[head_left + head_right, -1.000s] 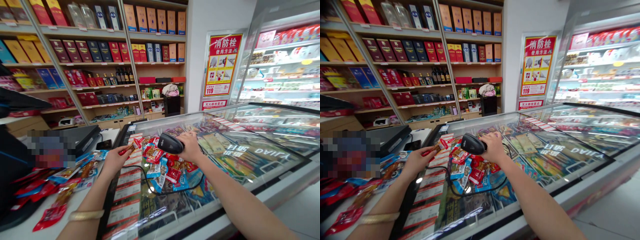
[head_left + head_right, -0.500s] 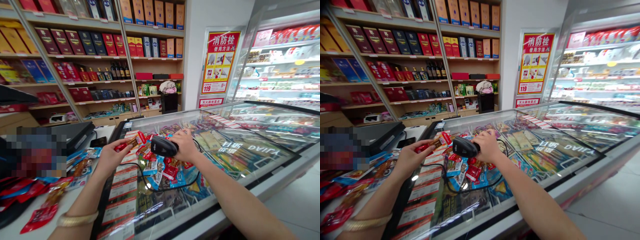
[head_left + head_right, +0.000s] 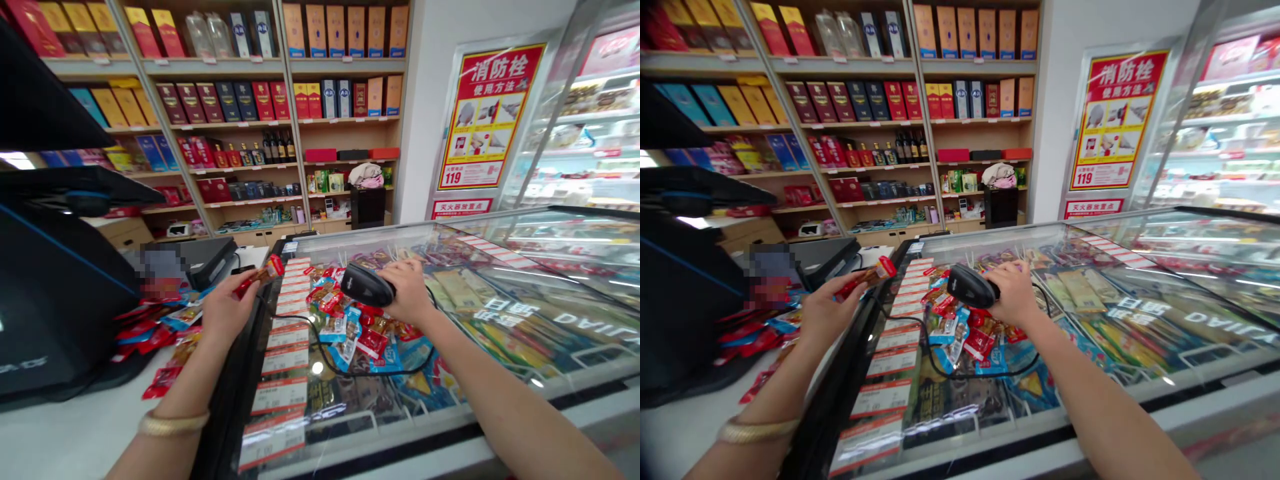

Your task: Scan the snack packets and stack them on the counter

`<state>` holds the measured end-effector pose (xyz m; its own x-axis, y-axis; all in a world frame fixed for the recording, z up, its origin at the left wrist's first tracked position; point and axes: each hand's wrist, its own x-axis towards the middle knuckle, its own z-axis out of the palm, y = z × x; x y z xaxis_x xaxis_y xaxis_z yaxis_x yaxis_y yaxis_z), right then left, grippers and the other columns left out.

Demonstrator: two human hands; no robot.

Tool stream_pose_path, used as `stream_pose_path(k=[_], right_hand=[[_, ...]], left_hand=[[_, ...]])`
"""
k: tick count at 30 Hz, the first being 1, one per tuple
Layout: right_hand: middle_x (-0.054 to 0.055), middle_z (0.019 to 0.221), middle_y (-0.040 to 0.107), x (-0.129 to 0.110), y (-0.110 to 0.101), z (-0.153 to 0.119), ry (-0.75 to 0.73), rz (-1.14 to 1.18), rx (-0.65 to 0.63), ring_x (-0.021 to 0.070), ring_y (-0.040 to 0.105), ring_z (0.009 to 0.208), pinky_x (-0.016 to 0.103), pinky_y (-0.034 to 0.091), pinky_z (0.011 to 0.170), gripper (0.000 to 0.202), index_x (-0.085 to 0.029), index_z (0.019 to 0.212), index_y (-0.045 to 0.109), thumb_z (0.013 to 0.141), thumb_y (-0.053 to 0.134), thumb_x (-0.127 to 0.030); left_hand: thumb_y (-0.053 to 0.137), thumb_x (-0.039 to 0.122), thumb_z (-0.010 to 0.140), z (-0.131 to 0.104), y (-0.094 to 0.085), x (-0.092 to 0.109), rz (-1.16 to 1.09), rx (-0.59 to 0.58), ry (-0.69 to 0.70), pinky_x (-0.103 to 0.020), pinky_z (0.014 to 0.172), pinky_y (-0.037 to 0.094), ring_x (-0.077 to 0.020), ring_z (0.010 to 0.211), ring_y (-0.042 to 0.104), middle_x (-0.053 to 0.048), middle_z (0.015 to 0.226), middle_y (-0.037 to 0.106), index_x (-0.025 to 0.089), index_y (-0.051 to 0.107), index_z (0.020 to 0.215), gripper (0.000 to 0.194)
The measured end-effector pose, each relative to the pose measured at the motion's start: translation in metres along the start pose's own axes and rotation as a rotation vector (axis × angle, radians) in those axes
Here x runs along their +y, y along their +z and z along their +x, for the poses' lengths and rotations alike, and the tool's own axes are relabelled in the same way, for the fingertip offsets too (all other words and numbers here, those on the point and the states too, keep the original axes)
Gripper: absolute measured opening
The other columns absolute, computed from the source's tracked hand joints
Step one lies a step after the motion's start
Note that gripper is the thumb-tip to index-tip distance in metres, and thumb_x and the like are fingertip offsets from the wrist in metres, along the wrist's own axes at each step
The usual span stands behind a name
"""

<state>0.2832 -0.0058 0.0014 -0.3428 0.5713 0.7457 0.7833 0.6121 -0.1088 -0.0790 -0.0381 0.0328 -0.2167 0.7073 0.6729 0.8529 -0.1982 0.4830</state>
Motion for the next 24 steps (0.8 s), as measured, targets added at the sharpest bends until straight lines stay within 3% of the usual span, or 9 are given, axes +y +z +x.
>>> stream_pose_path(k=[6,11,14,18,21,24], right_hand=[[0.004,0.089,0.072,0.006,0.004,-0.003,-0.006,-0.005,0.055,0.0212,0.056,0.094,0.04,0.025,0.096,0.025,-0.022,0.091,0.071,0.074,0.063,-0.038],[0.005,0.088,0.072,0.009,0.006,-0.004,-0.008,-0.016,0.075,0.0216,0.058,0.093,0.04,0.026,0.094,0.025,-0.021,0.089,0.071,0.073,0.065,-0.039],[0.006,0.088,0.072,0.012,0.007,-0.004,-0.005,-0.022,0.084,0.0218,0.058,0.091,0.039,0.027,0.092,0.026,-0.02,0.088,0.071,0.072,0.066,-0.041],[0.007,0.091,0.073,0.014,0.009,-0.003,0.01,-0.023,0.075,0.0224,0.058,0.091,0.039,0.027,0.092,0.03,-0.02,0.089,0.071,0.073,0.065,-0.045],[0.007,0.089,0.072,0.014,0.009,-0.003,0.028,-0.014,0.076,0.0225,0.057,0.091,0.039,0.027,0.092,0.032,-0.02,0.089,0.072,0.074,0.066,-0.047],[0.007,0.09,0.072,0.013,0.009,-0.003,0.049,-0.006,0.086,0.0227,0.057,0.092,0.039,0.026,0.093,0.033,-0.02,0.09,0.072,0.071,0.067,-0.046]], left_hand=[[0.041,0.038,0.091,0.012,-0.08,-0.062,0.493,0.214,0.049,-0.06,0.1,0.038,-0.0346,0.105,0.065,-0.012,0.109,0.071,0.019,0.077,0.103,0.042],[0.038,0.048,0.09,0.017,-0.106,-0.102,0.572,0.147,0.07,-0.066,0.099,0.033,-0.043,0.123,0.052,-0.01,0.107,0.068,0.023,0.076,0.089,0.045],[0.046,0.055,0.083,0.015,-0.107,-0.111,0.553,0.111,0.035,-0.071,0.099,0.032,-0.0481,0.127,0.047,-0.013,0.11,0.067,0.022,0.075,0.084,0.043],[0.049,0.042,0.083,0.008,-0.098,-0.098,0.566,0.173,0.086,-0.073,0.103,0.028,-0.0497,0.133,0.041,-0.012,0.133,0.06,0.024,0.072,0.1,0.034],[0.046,0.032,0.087,0.008,-0.08,-0.077,0.57,0.214,0.111,-0.072,0.103,0.031,-0.0496,0.134,0.042,-0.019,0.143,0.051,0.017,0.07,0.113,0.039],[0.045,0.032,0.089,0.013,-0.048,-0.055,0.491,0.171,0.113,-0.066,0.104,0.038,-0.0441,0.13,0.048,-0.024,0.139,0.054,0.012,0.067,0.121,0.044]])
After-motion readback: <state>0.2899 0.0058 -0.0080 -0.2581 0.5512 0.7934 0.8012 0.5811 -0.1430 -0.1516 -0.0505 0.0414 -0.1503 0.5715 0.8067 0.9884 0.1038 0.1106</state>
